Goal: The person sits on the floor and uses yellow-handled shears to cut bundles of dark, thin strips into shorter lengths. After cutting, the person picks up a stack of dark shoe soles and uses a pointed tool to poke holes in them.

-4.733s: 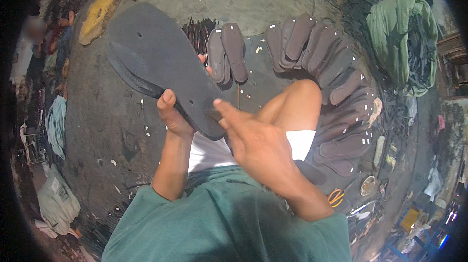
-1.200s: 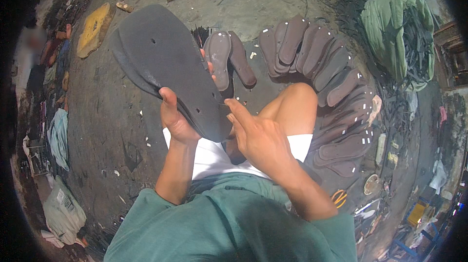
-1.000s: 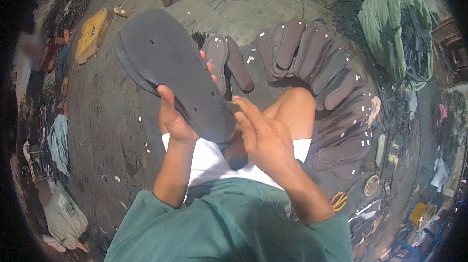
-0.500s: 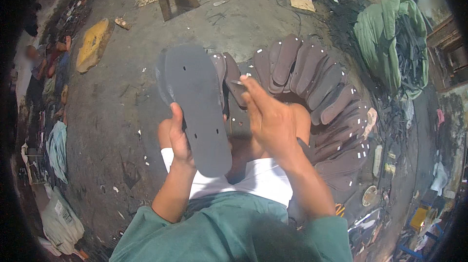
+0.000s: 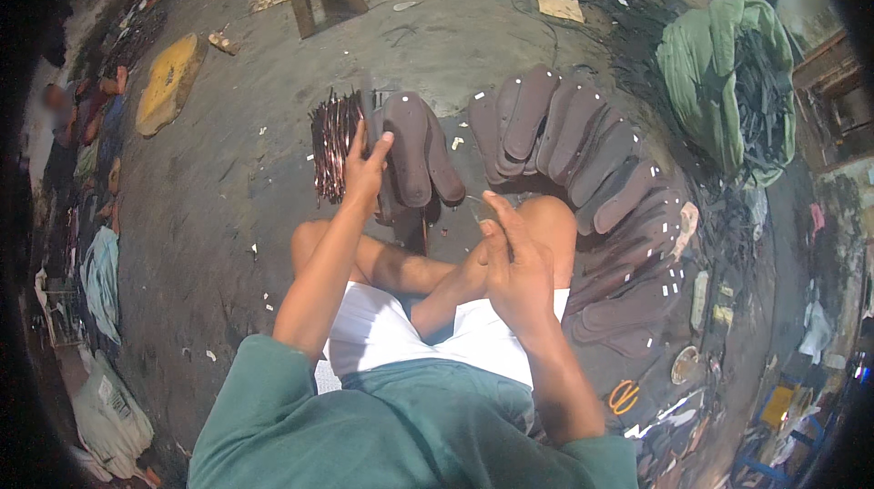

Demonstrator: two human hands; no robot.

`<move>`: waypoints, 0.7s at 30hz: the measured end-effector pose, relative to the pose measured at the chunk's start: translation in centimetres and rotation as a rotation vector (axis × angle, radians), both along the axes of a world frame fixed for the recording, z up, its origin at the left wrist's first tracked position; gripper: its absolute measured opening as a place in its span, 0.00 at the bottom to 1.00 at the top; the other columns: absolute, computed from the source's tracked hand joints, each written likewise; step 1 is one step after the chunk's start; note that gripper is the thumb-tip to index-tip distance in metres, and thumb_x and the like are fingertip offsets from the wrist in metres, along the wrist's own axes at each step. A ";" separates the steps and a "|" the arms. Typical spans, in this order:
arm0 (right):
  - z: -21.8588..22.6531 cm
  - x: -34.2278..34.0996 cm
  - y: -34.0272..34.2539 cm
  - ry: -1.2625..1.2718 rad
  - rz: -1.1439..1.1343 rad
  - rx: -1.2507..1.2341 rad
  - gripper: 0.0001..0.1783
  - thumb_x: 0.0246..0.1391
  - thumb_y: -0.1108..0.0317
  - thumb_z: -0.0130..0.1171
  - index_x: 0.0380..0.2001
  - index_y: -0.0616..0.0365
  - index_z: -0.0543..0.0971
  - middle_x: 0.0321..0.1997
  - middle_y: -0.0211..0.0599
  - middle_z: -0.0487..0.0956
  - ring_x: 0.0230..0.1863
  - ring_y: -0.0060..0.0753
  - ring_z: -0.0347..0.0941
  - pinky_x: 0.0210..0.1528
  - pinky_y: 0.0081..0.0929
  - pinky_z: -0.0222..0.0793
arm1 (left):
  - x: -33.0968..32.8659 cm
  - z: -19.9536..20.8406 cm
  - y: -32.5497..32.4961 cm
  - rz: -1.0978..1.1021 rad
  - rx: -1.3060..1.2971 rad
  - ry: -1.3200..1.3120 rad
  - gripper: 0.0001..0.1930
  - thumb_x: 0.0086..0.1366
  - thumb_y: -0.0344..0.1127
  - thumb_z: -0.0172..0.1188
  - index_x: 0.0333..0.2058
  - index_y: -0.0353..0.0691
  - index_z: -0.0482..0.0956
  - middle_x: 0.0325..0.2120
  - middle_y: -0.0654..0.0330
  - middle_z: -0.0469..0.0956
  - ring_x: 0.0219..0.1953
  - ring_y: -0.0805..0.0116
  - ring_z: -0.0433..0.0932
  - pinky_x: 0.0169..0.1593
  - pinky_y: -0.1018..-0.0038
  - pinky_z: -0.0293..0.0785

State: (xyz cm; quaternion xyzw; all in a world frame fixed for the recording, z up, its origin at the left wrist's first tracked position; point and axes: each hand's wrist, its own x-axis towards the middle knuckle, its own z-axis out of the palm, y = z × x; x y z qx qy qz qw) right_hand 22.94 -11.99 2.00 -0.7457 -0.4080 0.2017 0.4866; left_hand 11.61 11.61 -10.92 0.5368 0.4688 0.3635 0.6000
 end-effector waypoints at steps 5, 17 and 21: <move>1.4 -2.2 1.2 0.148 0.195 -0.115 0.18 0.64 0.65 0.52 0.56 0.54 0.74 0.25 0.42 0.77 0.22 0.29 0.75 0.30 0.27 0.70 | -4.0 4.1 -3.9 -0.106 -0.414 -0.650 0.34 0.68 0.63 0.47 0.59 0.38 0.66 0.53 0.52 0.72 0.52 0.64 0.75 0.52 0.71 0.75; 4.5 -6.6 2.5 -0.008 0.340 -0.016 0.18 0.61 0.66 0.54 0.54 0.52 0.75 0.32 0.48 0.82 0.31 0.48 0.80 0.33 0.40 0.73 | -4.2 12.4 -9.5 -0.235 -0.055 -1.054 0.44 0.64 0.68 0.46 0.66 0.37 0.53 0.63 0.51 0.60 0.60 0.65 0.68 0.60 0.66 0.70; 4.6 -6.5 1.7 -0.095 0.324 0.039 0.18 0.61 0.66 0.54 0.54 0.52 0.75 0.27 0.47 0.81 0.28 0.47 0.80 0.30 0.40 0.72 | -4.1 13.0 -10.1 -0.236 0.027 -0.991 0.44 0.65 0.68 0.44 0.66 0.37 0.52 0.64 0.49 0.59 0.60 0.63 0.69 0.60 0.65 0.71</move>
